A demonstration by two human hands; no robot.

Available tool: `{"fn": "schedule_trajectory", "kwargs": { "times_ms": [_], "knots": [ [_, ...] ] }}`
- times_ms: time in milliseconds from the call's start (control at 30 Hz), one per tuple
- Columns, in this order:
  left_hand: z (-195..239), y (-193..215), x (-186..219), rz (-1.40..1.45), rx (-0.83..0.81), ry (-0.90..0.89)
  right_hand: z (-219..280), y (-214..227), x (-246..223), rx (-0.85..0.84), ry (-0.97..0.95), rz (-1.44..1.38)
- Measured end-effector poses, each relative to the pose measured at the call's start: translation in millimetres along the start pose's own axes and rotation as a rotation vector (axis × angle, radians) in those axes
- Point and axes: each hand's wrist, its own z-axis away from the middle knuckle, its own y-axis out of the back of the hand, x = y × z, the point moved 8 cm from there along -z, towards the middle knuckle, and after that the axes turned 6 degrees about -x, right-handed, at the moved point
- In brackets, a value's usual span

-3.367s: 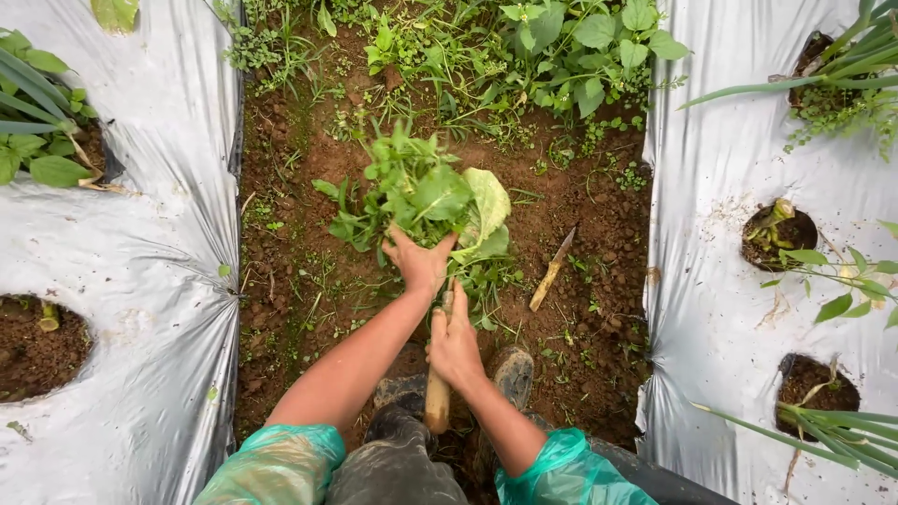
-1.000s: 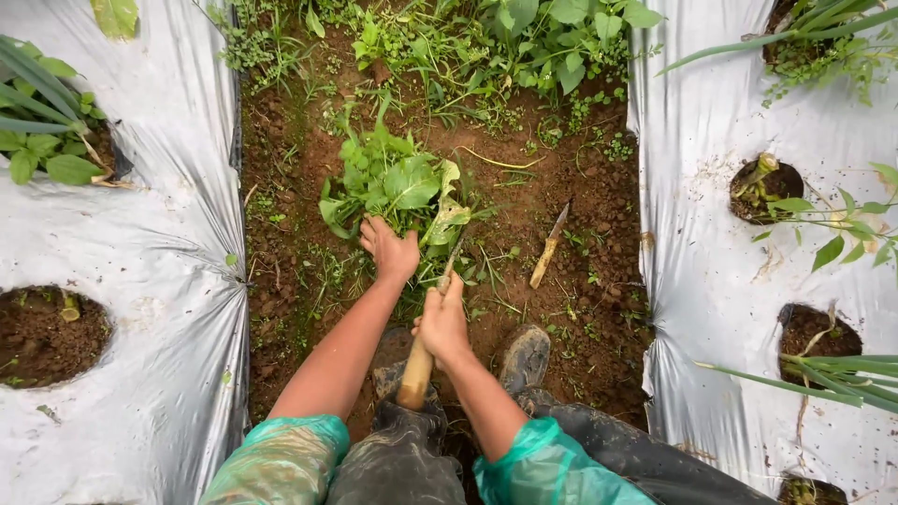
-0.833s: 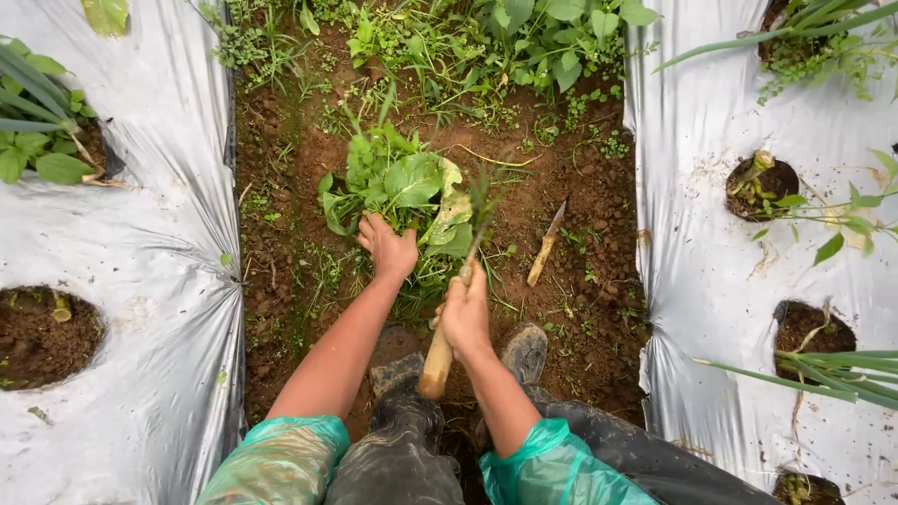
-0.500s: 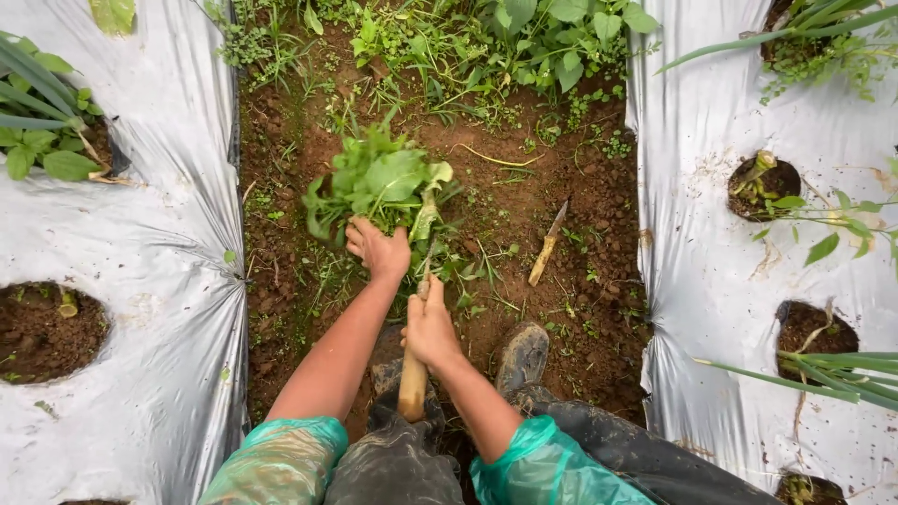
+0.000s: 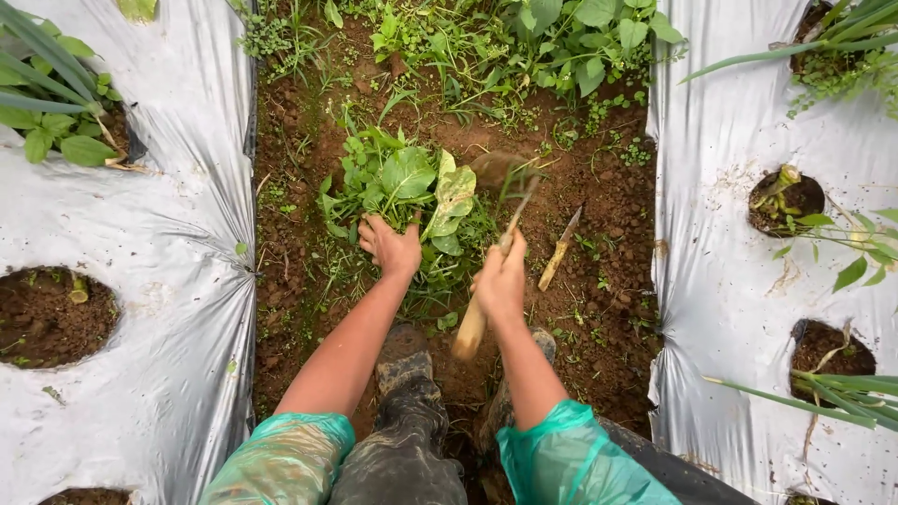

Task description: The person is weeding plants by hand and using a small hand hoe in an agricultural field.

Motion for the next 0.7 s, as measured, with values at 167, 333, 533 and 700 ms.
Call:
{"fn": "schedule_trajectory", "kwargs": {
  "times_ms": [167,333,533,700],
  "knots": [
    [21.9,16.7,22.7,0.015,0.005,0.014,-32.5,-12.1,16.5,-0.028,0.015,0.001],
    [46.3,22.9,37.0,0.097,0.001,-0.015,32.4,-49.9,37.4,-0.168,-0.144,0.002],
    [78.8,25.0,54.0,0.213,-0.03,0.028,46.7,-69.8,64.3,-0.376,-0.106,0.118],
    [58.9,9.0,27.6,0.26,0.036,0.112,60.0,-68.7,44.2,-0.425,-0.089,0.138]
  ]
}}
